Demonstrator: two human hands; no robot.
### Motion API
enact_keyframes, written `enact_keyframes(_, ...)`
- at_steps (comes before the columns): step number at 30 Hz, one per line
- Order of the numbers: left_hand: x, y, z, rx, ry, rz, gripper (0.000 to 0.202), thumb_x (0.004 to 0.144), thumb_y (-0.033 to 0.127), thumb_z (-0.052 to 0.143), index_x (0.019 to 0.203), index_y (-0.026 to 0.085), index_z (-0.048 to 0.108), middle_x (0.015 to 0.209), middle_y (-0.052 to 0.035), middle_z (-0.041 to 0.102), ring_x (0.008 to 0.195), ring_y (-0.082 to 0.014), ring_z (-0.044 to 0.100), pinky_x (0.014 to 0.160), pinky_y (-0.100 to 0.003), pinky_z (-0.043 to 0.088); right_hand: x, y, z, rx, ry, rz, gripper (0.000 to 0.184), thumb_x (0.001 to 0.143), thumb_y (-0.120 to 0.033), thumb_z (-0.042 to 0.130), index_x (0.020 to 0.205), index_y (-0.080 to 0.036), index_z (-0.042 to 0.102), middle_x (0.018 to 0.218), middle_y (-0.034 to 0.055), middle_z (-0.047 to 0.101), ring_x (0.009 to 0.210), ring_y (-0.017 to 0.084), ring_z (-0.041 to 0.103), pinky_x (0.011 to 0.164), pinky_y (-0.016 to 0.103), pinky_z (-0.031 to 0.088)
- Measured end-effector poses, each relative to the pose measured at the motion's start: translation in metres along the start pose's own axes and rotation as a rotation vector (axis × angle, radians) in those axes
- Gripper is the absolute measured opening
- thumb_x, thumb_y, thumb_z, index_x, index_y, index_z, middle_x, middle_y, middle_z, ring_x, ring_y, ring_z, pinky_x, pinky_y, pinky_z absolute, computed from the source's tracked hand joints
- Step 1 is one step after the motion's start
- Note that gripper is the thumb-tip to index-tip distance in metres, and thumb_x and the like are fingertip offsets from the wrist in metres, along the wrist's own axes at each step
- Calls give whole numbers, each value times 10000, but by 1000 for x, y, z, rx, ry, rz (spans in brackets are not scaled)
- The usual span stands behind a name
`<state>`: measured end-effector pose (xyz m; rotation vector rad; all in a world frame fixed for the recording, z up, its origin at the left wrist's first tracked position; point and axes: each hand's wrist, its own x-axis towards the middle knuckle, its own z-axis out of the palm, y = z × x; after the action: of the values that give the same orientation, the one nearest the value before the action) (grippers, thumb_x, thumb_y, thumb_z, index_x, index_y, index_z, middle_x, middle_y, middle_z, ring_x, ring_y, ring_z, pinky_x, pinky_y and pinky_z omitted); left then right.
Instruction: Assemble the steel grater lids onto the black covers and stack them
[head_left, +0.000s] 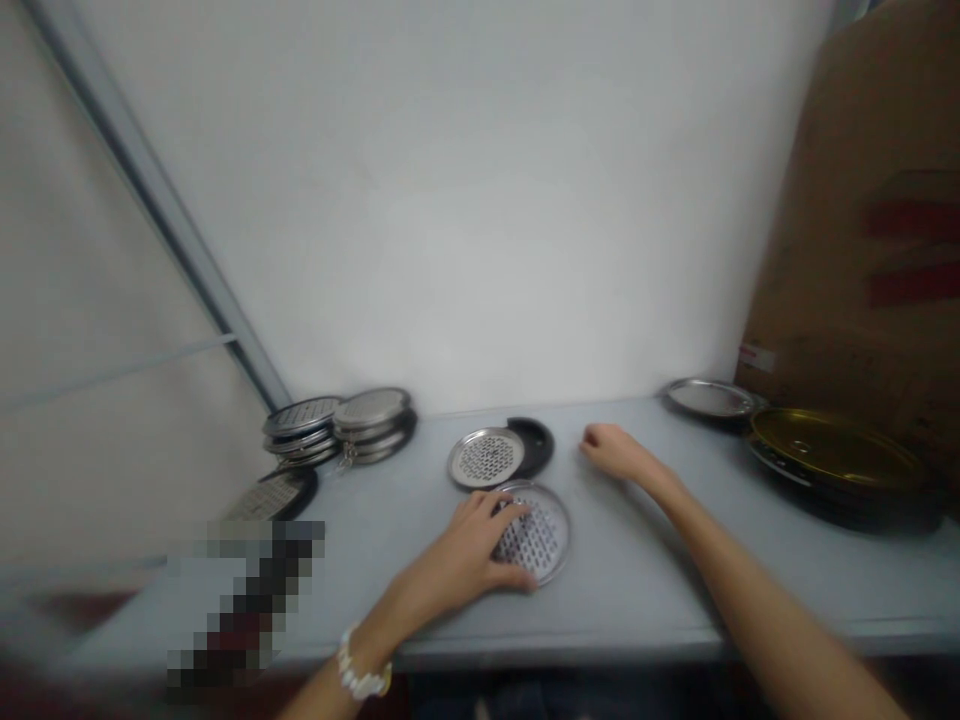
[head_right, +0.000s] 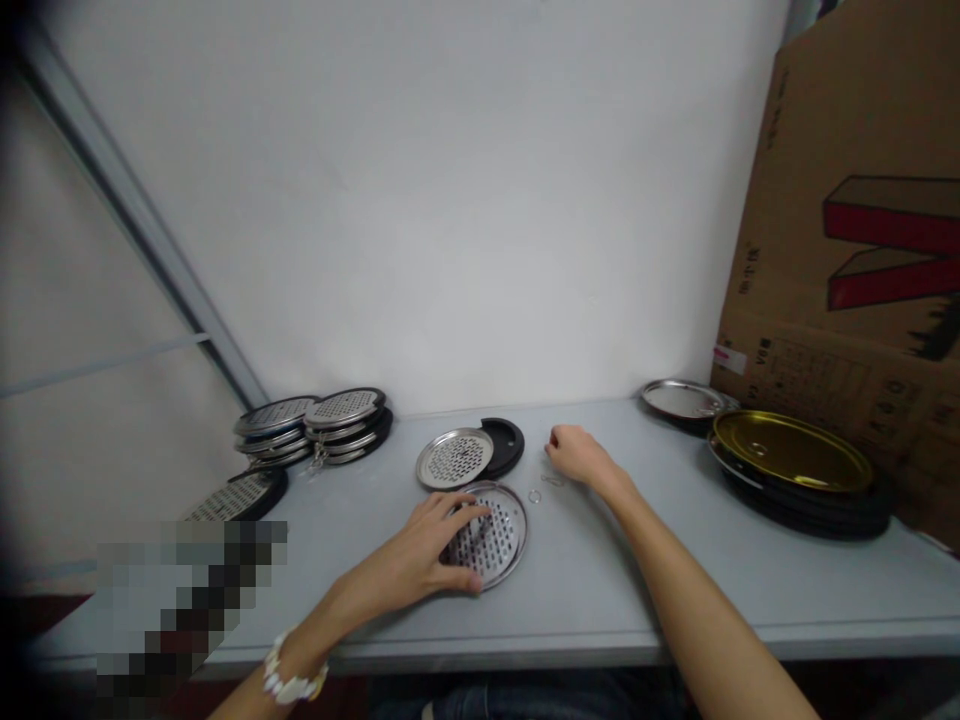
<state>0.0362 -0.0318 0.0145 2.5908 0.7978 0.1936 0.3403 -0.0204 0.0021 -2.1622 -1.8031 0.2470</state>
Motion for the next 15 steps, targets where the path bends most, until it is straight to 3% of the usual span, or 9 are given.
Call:
enact_keyframes(3,1,1,-1,14,18,7,672,834,564,699,1422,284,530,1454,-99,483,1370,-319,383,1164,-491,307,0,0,0,0,-1,-5,249,921,-207,510,981,-107,730,1028,161,749,916,221,667,712,263,386)
enact_keyframes(9,3,2,-2,53,50,27,602,812,457,757,1353,258,584,1377,-96,527,1308,-309,433,1142,-476,334,0,-1,2,-3,1,-3,258,923,-215,507,983,-100,730,1031,178,746,903,230,669,696,271,381)
enact_keyframes(15,9,9,-2,82,44,40,606,779,461,789,1319,248,614,1325,-99,550,1275,-316,454,1126,-475,349,0,-3,4,7,1,-13,243,914,-217,529,971,-109,739,1008,165,752,878,218,669,688,264,379)
